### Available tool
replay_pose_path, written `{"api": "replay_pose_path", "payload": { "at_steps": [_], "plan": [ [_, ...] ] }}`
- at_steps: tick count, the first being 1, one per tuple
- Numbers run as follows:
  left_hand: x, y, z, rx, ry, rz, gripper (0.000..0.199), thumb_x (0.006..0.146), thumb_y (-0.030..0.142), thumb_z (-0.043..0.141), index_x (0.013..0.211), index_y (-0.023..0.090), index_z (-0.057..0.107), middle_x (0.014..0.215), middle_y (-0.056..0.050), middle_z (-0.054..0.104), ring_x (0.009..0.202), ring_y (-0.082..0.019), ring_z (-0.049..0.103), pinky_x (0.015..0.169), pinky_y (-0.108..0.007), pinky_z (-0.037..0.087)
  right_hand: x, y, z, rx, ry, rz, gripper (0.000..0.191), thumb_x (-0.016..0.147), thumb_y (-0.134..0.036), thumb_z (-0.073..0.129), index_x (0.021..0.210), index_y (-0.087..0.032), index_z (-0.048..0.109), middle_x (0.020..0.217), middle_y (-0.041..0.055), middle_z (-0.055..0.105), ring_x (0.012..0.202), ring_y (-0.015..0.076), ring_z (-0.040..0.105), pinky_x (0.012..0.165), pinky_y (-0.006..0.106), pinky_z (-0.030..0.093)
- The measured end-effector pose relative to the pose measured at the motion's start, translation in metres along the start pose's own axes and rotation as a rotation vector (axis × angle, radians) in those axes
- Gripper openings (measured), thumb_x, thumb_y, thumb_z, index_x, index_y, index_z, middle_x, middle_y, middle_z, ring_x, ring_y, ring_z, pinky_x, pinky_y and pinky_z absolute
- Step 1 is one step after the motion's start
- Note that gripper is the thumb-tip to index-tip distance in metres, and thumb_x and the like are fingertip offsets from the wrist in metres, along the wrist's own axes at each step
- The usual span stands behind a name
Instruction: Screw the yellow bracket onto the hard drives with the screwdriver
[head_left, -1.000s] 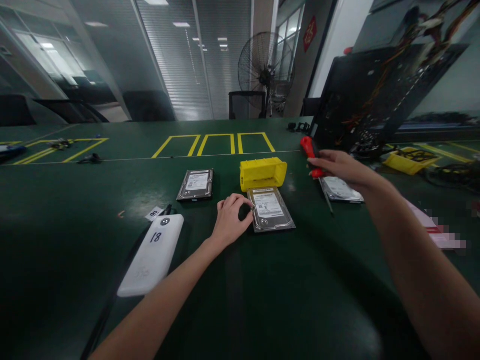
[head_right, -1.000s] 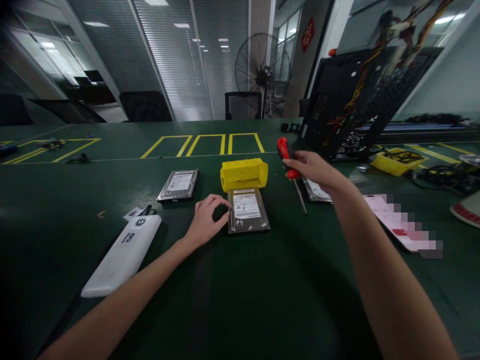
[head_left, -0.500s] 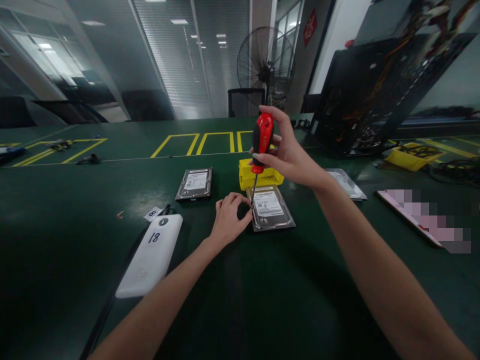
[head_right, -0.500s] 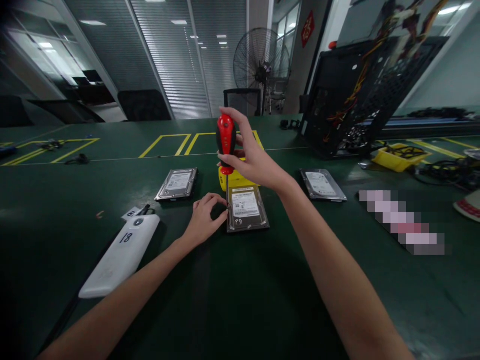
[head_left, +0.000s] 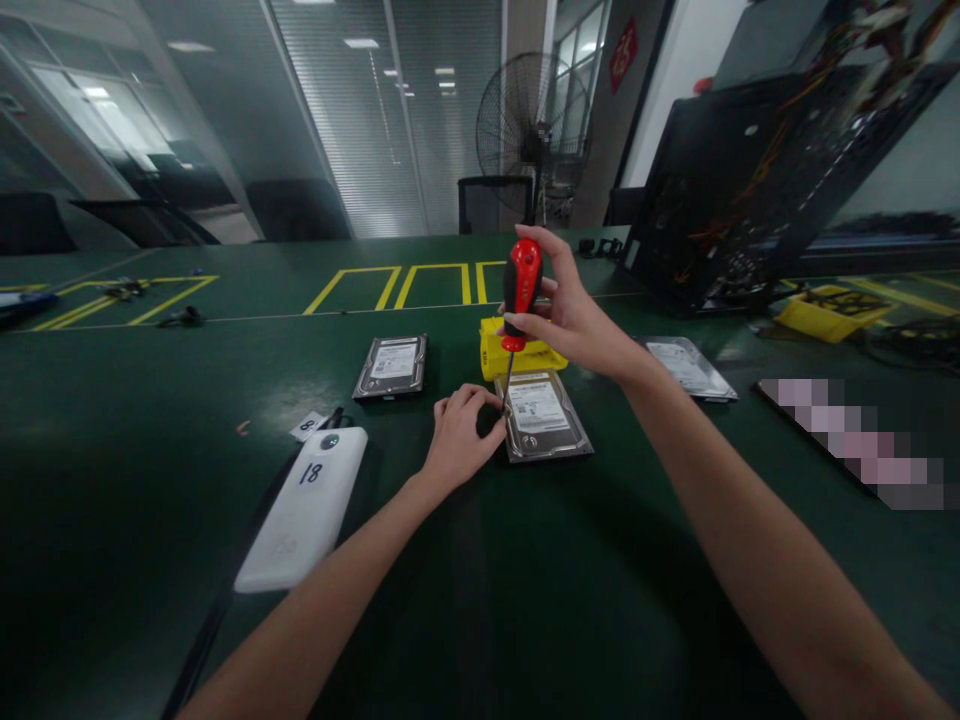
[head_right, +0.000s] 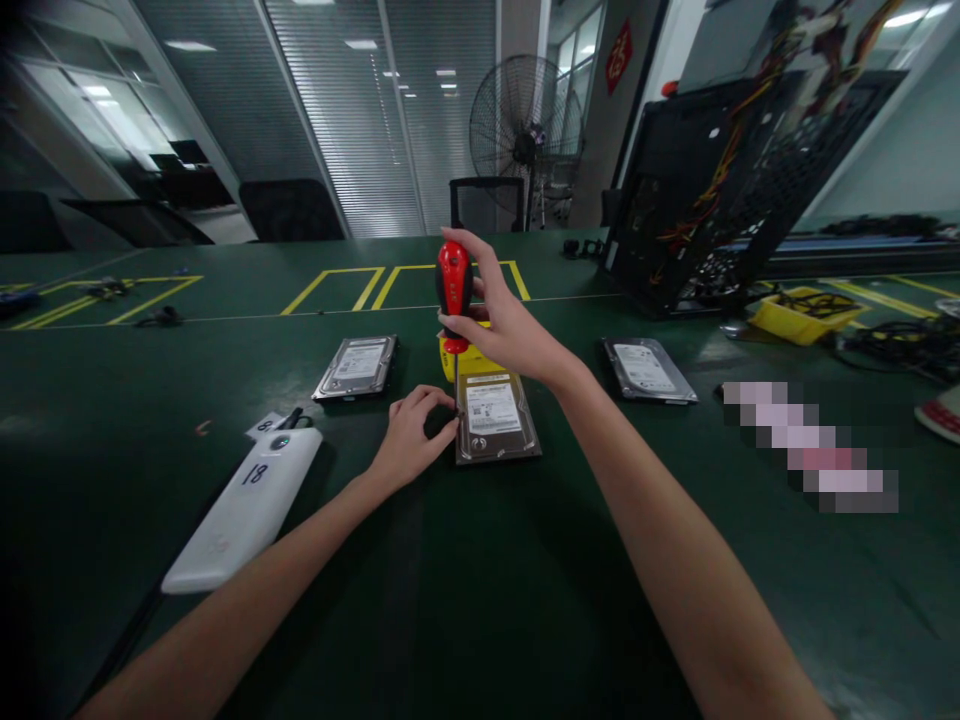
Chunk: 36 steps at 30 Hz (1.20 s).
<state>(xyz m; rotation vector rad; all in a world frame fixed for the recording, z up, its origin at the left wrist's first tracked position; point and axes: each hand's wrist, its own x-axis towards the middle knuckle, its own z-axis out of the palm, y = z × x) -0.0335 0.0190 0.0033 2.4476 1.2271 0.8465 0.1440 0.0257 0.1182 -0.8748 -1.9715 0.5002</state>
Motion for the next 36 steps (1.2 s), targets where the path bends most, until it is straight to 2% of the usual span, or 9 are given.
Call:
{"api": "replay_pose_path", "payload": {
  "at_steps": [8, 13, 17, 32, 36],
  "plan": [
    [-0.0004, -0.0001, -0.0003, 0.002, -0.001, -0.001, 0.016, 0.081, 0.028, 0.051, 0.094, 0.020, 0.054, 0.104, -0.003, 0.054, 0.104, -0.021, 0.049, 0.089, -0.040, 0.032, -0.0001, -0.0005, -0.0015, 0.044, -0.001, 0.019, 0.077, 0.078, -0.040, 0.057, 0.138, -0.033, 0.009, 0.140, 0.0046, 0.026, 0.107, 0.0205, 0.053, 0.084, 0.037, 0.054],
    [-0.0005, -0.0001, -0.0001, 0.008, -0.004, -0.005, 0.016, 0.082, 0.029, 0.051, 0.095, 0.021, 0.055, 0.104, -0.004, 0.054, 0.104, -0.022, 0.049, 0.089, -0.040, 0.032, -0.0003, 0.0014, -0.0009, -0.005, 0.021, 0.043, 0.078, 0.077, -0.041, 0.058, 0.138, -0.034, 0.010, 0.139, 0.0045, 0.028, 0.111, 0.0234, 0.050, 0.085, 0.041, 0.053],
    [-0.0004, 0.0003, -0.0003, 0.004, 0.001, -0.001, 0.017, 0.082, 0.030, 0.050, 0.095, 0.021, 0.055, 0.105, -0.004, 0.054, 0.104, -0.021, 0.049, 0.089, -0.040, 0.032, -0.0002, 0.0019, 0.0002, -0.005, 0.025, 0.041, 0.077, 0.077, -0.042, 0.057, 0.138, -0.033, 0.010, 0.139, 0.0049, 0.029, 0.110, 0.0225, 0.051, 0.085, 0.041, 0.053],
    [0.0015, 0.0023, -0.0011, -0.012, -0.010, -0.023, 0.015, 0.083, 0.030, 0.050, 0.094, 0.021, 0.055, 0.104, -0.003, 0.055, 0.103, -0.021, 0.050, 0.089, -0.040, 0.032, 0.0008, -0.0017, 0.0016, 0.011, -0.008, 0.025, 0.076, 0.079, -0.036, 0.055, 0.138, -0.033, 0.008, 0.137, 0.0039, 0.032, 0.107, 0.0209, 0.053, 0.084, 0.040, 0.053],
    [0.0017, 0.0010, -0.0003, -0.020, -0.006, -0.018, 0.015, 0.084, 0.031, 0.050, 0.094, 0.021, 0.055, 0.104, -0.003, 0.055, 0.104, -0.021, 0.050, 0.089, -0.039, 0.033, 0.0010, -0.0012, 0.0026, -0.010, 0.013, -0.009, 0.074, 0.078, -0.031, 0.057, 0.137, -0.032, 0.013, 0.138, 0.0039, 0.032, 0.108, 0.0207, 0.053, 0.084, 0.037, 0.054]
  ]
}}
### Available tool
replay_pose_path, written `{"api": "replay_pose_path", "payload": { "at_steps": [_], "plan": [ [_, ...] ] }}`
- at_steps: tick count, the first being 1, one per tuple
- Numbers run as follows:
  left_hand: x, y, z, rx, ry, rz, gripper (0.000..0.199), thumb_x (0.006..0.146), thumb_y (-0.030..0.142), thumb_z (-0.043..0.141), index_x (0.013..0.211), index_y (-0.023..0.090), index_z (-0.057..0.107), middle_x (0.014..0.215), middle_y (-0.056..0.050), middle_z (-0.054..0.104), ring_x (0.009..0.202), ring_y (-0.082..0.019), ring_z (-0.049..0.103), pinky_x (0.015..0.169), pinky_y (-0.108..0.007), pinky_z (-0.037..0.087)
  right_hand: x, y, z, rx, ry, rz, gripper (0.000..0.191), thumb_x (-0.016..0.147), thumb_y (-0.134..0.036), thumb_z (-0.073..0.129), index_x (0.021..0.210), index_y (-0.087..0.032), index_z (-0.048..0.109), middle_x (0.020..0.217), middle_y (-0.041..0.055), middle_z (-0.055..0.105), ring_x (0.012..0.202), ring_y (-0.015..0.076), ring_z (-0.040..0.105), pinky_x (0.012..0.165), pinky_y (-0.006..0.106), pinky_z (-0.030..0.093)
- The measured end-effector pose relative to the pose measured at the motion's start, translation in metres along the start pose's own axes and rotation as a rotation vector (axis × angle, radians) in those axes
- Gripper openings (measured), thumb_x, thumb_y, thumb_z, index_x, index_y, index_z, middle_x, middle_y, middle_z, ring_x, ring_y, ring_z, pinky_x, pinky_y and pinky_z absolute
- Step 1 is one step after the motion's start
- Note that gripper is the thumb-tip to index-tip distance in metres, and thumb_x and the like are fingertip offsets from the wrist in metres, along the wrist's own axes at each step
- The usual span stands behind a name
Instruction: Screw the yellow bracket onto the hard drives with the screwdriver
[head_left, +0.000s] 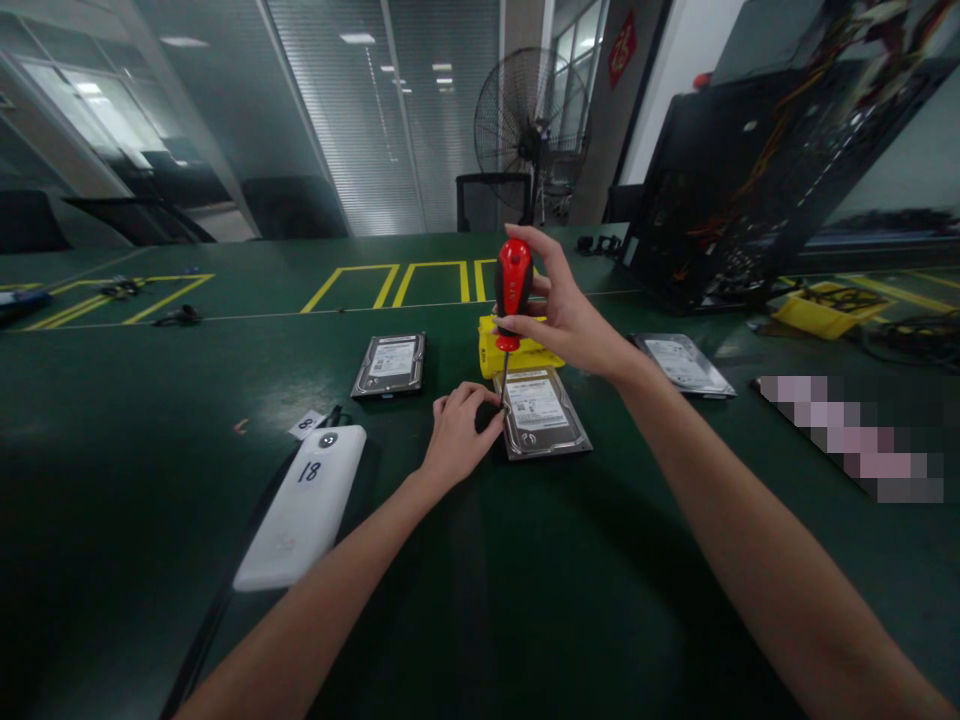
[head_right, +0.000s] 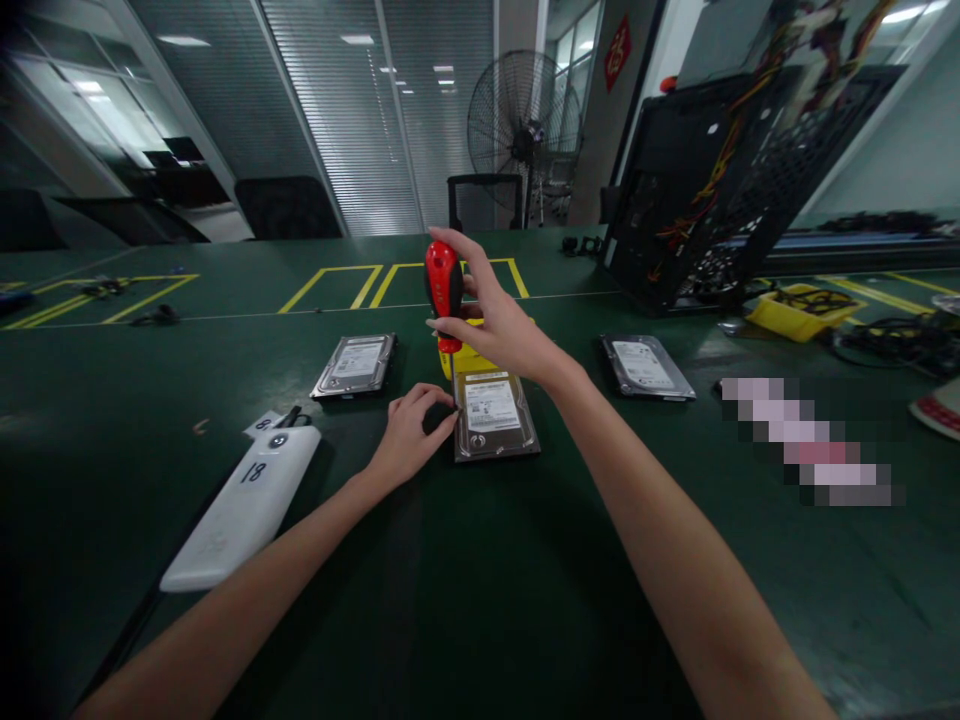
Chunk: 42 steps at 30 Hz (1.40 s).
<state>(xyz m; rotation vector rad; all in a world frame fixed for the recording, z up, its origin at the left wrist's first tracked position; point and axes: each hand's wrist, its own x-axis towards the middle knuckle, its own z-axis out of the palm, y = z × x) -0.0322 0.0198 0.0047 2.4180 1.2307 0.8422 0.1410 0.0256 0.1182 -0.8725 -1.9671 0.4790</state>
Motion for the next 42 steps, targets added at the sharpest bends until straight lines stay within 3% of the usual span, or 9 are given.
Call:
{"api": "replay_pose_path", "payload": {
  "at_steps": [7, 17, 25, 37, 42],
  "plan": [
    [0.002, -0.002, 0.000, -0.067, -0.008, -0.061, 0.013, 0.081, 0.024, 0.052, 0.093, 0.021, 0.056, 0.103, -0.002, 0.056, 0.103, -0.020, 0.051, 0.091, -0.041, 0.034, -0.001, 0.000, 0.003, -0.108, 0.002, -0.006, 0.074, 0.075, -0.029, 0.061, 0.135, -0.032, 0.018, 0.136, 0.0046, 0.033, 0.105, 0.0224, 0.055, 0.081, 0.037, 0.055],
    [0.002, -0.007, 0.000, -0.166, -0.016, -0.073, 0.012, 0.079, 0.025, 0.055, 0.089, 0.022, 0.059, 0.102, -0.002, 0.057, 0.103, -0.020, 0.053, 0.094, -0.043, 0.036, -0.002, -0.008, -0.004, -0.014, 0.025, -0.048, 0.069, 0.077, -0.027, 0.057, 0.134, -0.031, 0.018, 0.141, 0.0050, 0.026, 0.105, 0.0191, 0.054, 0.081, 0.032, 0.055],
    [0.003, -0.005, 0.000, -0.202, -0.007, -0.076, 0.010, 0.079, 0.025, 0.056, 0.088, 0.021, 0.060, 0.099, -0.002, 0.058, 0.101, -0.019, 0.054, 0.092, -0.042, 0.038, -0.001, -0.001, -0.002, -0.007, 0.001, -0.055, 0.071, 0.077, -0.028, 0.058, 0.135, -0.031, 0.018, 0.132, 0.0056, 0.035, 0.105, 0.0217, 0.054, 0.083, 0.036, 0.054],
    [0.004, -0.014, 0.004, -0.202, 0.030, -0.050, 0.013, 0.082, 0.029, 0.054, 0.089, 0.021, 0.062, 0.097, -0.003, 0.058, 0.095, -0.018, 0.056, 0.087, -0.039, 0.041, -0.003, -0.005, -0.005, 0.011, 0.019, -0.031, 0.069, 0.076, -0.028, 0.059, 0.133, -0.033, 0.021, 0.132, 0.0052, 0.035, 0.101, 0.0197, 0.055, 0.081, 0.038, 0.055],
    [0.003, -0.012, 0.002, -0.080, 0.093, -0.003, 0.013, 0.084, 0.027, 0.053, 0.090, 0.021, 0.063, 0.096, -0.003, 0.059, 0.093, -0.018, 0.056, 0.083, -0.038, 0.040, -0.002, -0.005, -0.005, 0.018, 0.017, -0.045, 0.069, 0.076, -0.027, 0.060, 0.132, -0.034, 0.021, 0.132, 0.0047, 0.035, 0.100, 0.0190, 0.055, 0.082, 0.037, 0.055]
  ]
}}
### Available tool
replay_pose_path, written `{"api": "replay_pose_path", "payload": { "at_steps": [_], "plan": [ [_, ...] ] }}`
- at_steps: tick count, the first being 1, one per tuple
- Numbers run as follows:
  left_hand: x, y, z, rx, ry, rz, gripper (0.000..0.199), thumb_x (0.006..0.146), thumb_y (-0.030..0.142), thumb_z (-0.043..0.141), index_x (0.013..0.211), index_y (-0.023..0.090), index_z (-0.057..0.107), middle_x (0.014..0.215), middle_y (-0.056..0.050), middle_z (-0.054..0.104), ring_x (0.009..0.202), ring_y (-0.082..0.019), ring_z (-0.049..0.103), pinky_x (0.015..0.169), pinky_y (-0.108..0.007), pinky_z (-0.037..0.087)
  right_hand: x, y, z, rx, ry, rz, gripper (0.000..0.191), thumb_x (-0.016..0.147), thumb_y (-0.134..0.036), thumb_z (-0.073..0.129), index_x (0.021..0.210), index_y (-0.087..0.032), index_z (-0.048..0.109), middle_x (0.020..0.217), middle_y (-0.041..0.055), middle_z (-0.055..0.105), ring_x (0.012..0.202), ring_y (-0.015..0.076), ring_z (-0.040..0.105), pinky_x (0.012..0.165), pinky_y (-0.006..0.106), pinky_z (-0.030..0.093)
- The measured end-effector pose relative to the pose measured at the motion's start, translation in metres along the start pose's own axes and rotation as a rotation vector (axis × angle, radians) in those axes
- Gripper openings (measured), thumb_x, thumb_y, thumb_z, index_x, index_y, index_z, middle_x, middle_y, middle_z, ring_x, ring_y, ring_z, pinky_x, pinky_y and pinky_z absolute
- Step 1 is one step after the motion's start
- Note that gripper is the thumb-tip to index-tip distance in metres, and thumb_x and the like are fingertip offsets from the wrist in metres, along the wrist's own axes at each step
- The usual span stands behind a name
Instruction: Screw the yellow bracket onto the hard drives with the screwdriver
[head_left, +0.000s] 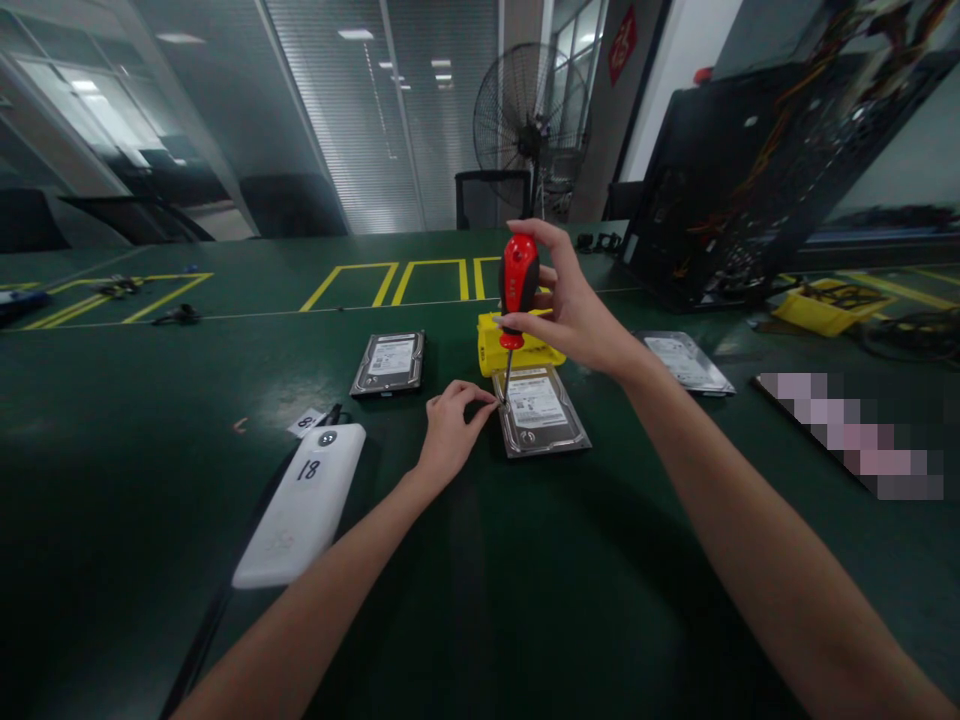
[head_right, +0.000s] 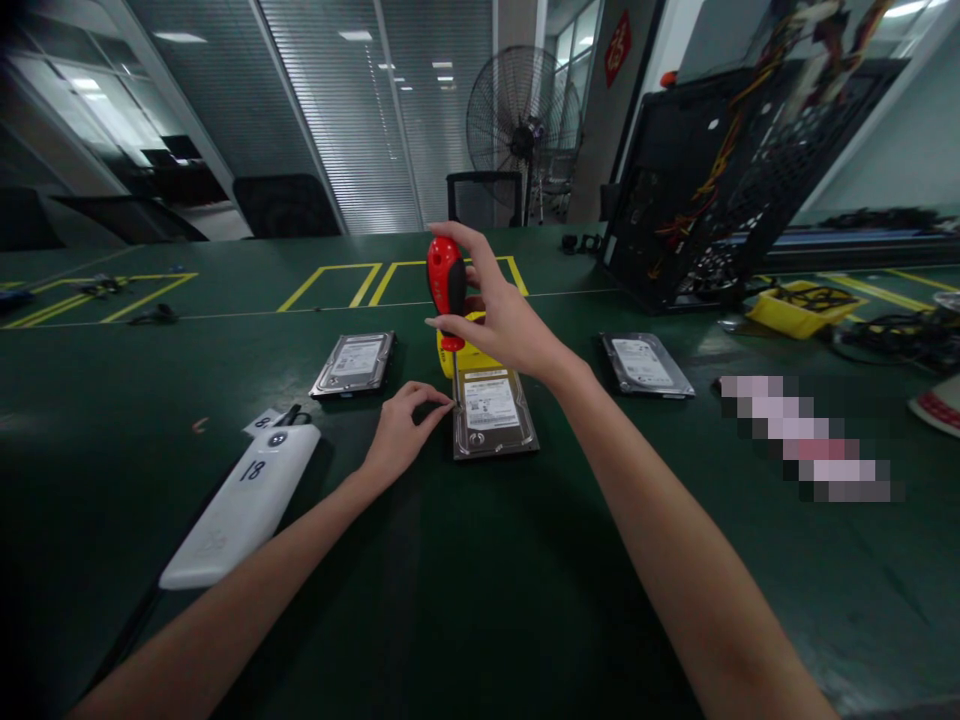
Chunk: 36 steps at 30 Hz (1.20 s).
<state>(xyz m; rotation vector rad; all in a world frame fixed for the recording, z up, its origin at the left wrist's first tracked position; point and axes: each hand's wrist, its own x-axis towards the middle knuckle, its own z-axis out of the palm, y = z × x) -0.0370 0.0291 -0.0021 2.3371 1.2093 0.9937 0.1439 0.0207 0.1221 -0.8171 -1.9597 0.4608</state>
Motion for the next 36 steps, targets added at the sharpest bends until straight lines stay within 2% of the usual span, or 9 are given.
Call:
{"api": "replay_pose_path", "payload": {
  "at_steps": [7, 16, 21, 27, 36],
  "plan": [
    [-0.006, 0.008, -0.004, 0.326, 0.042, 0.207, 0.015, 0.087, 0.023, 0.048, 0.093, 0.022, 0.062, 0.099, -0.002, 0.060, 0.095, -0.018, 0.054, 0.088, -0.040, 0.030, -0.001, 0.000, 0.000, -0.015, 0.009, 0.010, 0.067, 0.076, -0.025, 0.058, 0.132, -0.033, 0.021, 0.127, 0.0048, 0.040, 0.095, 0.0173, 0.056, 0.080, 0.036, 0.055],
    [-0.005, 0.010, -0.008, 0.465, 0.056, 0.375, 0.018, 0.089, 0.020, 0.044, 0.095, 0.020, 0.061, 0.101, -0.002, 0.062, 0.092, -0.017, 0.056, 0.091, -0.041, 0.027, 0.000, 0.000, -0.001, -0.022, 0.003, 0.019, 0.069, 0.075, -0.026, 0.059, 0.132, -0.033, 0.021, 0.132, 0.0050, 0.035, 0.099, 0.0193, 0.055, 0.080, 0.038, 0.056],
    [-0.006, 0.011, -0.008, 0.497, 0.052, 0.413, 0.020, 0.089, 0.016, 0.043, 0.095, 0.019, 0.061, 0.102, -0.003, 0.063, 0.092, -0.017, 0.057, 0.092, -0.042, 0.027, -0.002, -0.001, -0.002, -0.024, -0.006, 0.026, 0.069, 0.076, -0.026, 0.059, 0.132, -0.032, 0.020, 0.125, 0.0057, 0.041, 0.096, 0.0187, 0.056, 0.080, 0.038, 0.055],
    [-0.008, 0.012, -0.010, 0.471, 0.012, 0.416, 0.024, 0.089, 0.013, 0.041, 0.098, 0.021, 0.062, 0.105, -0.005, 0.063, 0.095, -0.020, 0.056, 0.094, -0.045, 0.028, -0.002, -0.001, -0.001, -0.025, -0.005, 0.039, 0.070, 0.076, -0.029, 0.059, 0.133, -0.034, 0.020, 0.137, 0.0049, 0.032, 0.105, 0.0217, 0.054, 0.080, 0.038, 0.056],
    [-0.007, 0.013, -0.012, 0.499, 0.007, 0.473, 0.025, 0.089, 0.013, 0.039, 0.097, 0.019, 0.062, 0.103, -0.006, 0.064, 0.093, -0.019, 0.057, 0.094, -0.044, 0.028, -0.002, 0.000, 0.001, -0.014, -0.001, 0.035, 0.071, 0.075, -0.028, 0.060, 0.133, -0.034, 0.020, 0.139, 0.0037, 0.030, 0.106, 0.0224, 0.053, 0.081, 0.040, 0.056]
  ]
}}
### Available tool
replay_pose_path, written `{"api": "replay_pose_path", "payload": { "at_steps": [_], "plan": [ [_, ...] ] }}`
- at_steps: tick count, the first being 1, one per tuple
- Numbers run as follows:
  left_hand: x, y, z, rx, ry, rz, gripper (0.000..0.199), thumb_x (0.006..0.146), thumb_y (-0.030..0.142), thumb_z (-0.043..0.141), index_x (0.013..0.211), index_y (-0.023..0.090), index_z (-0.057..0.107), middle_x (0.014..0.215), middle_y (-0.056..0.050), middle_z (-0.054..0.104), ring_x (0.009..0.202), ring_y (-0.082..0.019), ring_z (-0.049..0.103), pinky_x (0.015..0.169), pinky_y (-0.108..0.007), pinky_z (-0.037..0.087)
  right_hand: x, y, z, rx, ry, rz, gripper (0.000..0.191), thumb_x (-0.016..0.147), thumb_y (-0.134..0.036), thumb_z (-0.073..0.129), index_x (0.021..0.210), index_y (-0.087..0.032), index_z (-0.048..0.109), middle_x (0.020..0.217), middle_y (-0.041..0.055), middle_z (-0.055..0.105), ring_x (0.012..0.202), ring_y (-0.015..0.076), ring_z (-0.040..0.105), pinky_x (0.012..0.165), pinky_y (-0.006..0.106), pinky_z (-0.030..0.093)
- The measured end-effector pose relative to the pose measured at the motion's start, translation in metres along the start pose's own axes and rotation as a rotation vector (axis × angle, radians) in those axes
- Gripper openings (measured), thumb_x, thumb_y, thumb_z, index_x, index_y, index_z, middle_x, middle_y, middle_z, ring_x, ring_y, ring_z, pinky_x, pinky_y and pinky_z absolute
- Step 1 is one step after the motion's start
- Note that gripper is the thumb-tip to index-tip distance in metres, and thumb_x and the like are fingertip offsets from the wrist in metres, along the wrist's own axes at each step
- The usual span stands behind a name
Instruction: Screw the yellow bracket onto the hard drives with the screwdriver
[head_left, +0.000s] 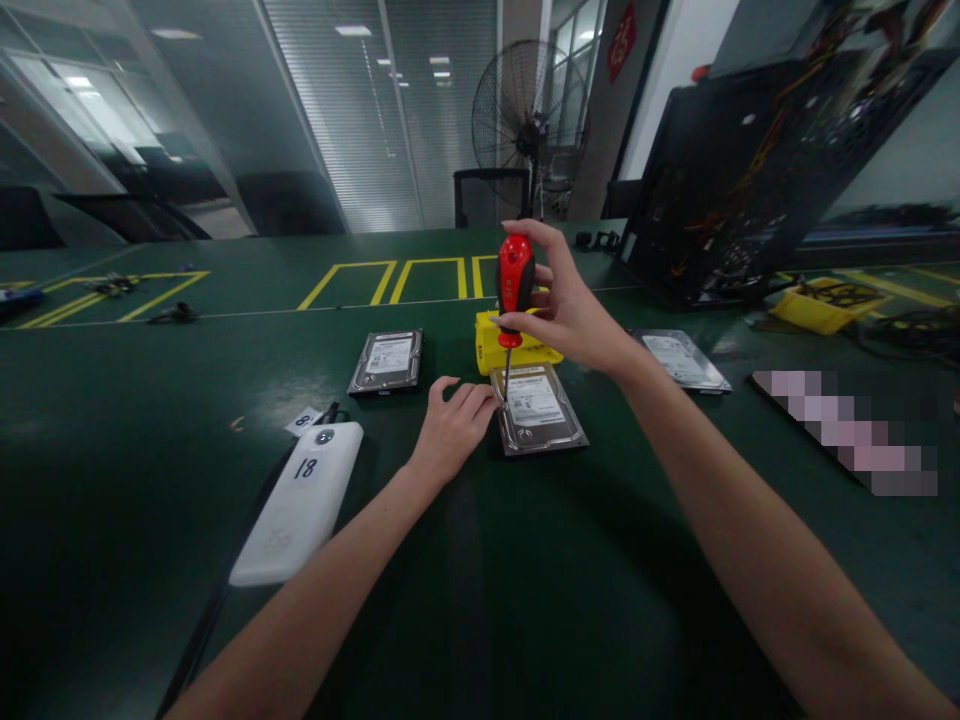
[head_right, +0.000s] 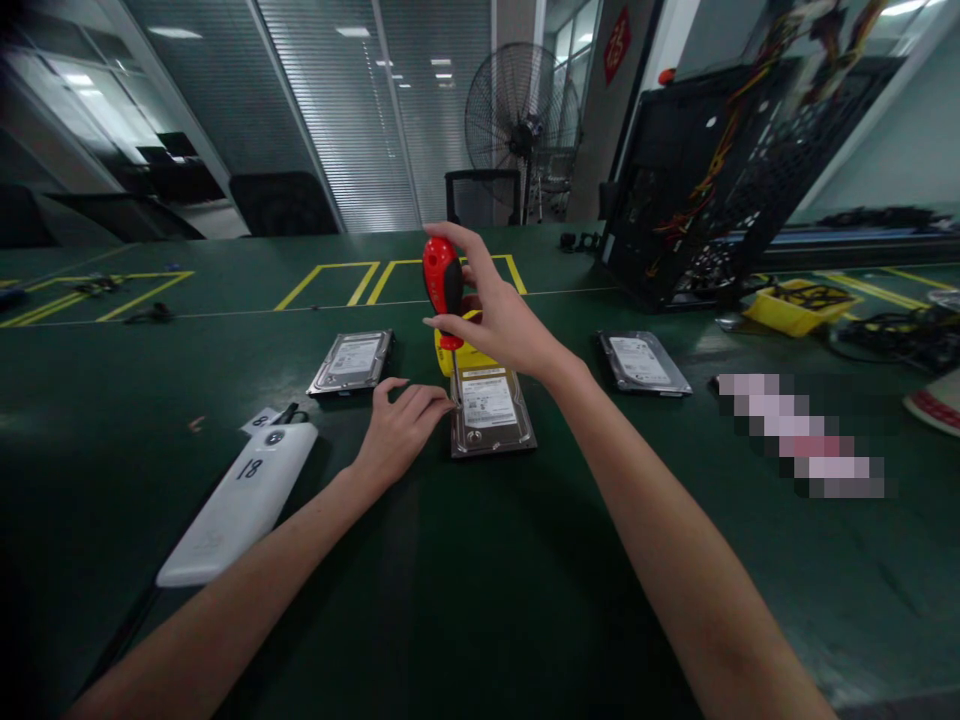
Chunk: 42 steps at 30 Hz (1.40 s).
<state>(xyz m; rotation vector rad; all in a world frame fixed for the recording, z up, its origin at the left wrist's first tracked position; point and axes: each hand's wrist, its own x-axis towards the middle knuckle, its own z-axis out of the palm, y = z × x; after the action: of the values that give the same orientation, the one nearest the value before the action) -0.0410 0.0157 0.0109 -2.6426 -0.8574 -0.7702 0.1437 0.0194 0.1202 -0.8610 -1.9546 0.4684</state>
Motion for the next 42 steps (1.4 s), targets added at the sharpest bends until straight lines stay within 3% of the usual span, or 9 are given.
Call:
{"api": "replay_pose_path", "payload": {
  "at_steps": [15, 30, 37, 42],
  "plan": [
    [0.000, -0.001, -0.002, 0.031, -0.054, 0.075, 0.029, 0.091, 0.014, 0.035, 0.098, 0.019, 0.063, 0.092, -0.005, 0.064, 0.084, -0.017, 0.056, 0.092, -0.043, 0.031, -0.001, -0.002, -0.001, 0.013, -0.013, -0.003, 0.069, 0.076, -0.026, 0.059, 0.133, -0.034, 0.021, 0.137, 0.0035, 0.033, 0.107, 0.0217, 0.053, 0.081, 0.038, 0.056],
    [0.000, 0.004, 0.001, -0.202, 0.026, -0.230, 0.017, 0.083, 0.030, 0.051, 0.094, 0.023, 0.062, 0.099, -0.004, 0.062, 0.095, -0.020, 0.055, 0.091, -0.043, 0.027, -0.002, 0.000, -0.001, 0.003, 0.005, 0.022, 0.071, 0.075, -0.029, 0.060, 0.134, -0.035, 0.020, 0.137, 0.0034, 0.033, 0.105, 0.0209, 0.054, 0.081, 0.039, 0.056],
    [0.000, 0.002, 0.004, -0.235, 0.023, -0.322, 0.014, 0.079, 0.029, 0.055, 0.090, 0.022, 0.062, 0.099, -0.004, 0.061, 0.097, -0.021, 0.053, 0.090, -0.043, 0.027, -0.002, -0.002, -0.001, 0.021, 0.066, 0.015, 0.070, 0.075, -0.031, 0.061, 0.132, -0.035, 0.020, 0.132, 0.0038, 0.037, 0.098, 0.0186, 0.056, 0.080, 0.036, 0.057],
    [0.000, -0.001, 0.008, -0.264, -0.038, -0.373, 0.016, 0.079, 0.033, 0.055, 0.087, 0.020, 0.059, 0.098, -0.004, 0.059, 0.097, -0.022, 0.051, 0.087, -0.043, 0.029, -0.002, -0.001, 0.000, 0.038, 0.043, 0.004, 0.067, 0.076, -0.028, 0.059, 0.131, -0.034, 0.021, 0.132, 0.0039, 0.036, 0.097, 0.0181, 0.056, 0.081, 0.036, 0.056]
  ]
}}
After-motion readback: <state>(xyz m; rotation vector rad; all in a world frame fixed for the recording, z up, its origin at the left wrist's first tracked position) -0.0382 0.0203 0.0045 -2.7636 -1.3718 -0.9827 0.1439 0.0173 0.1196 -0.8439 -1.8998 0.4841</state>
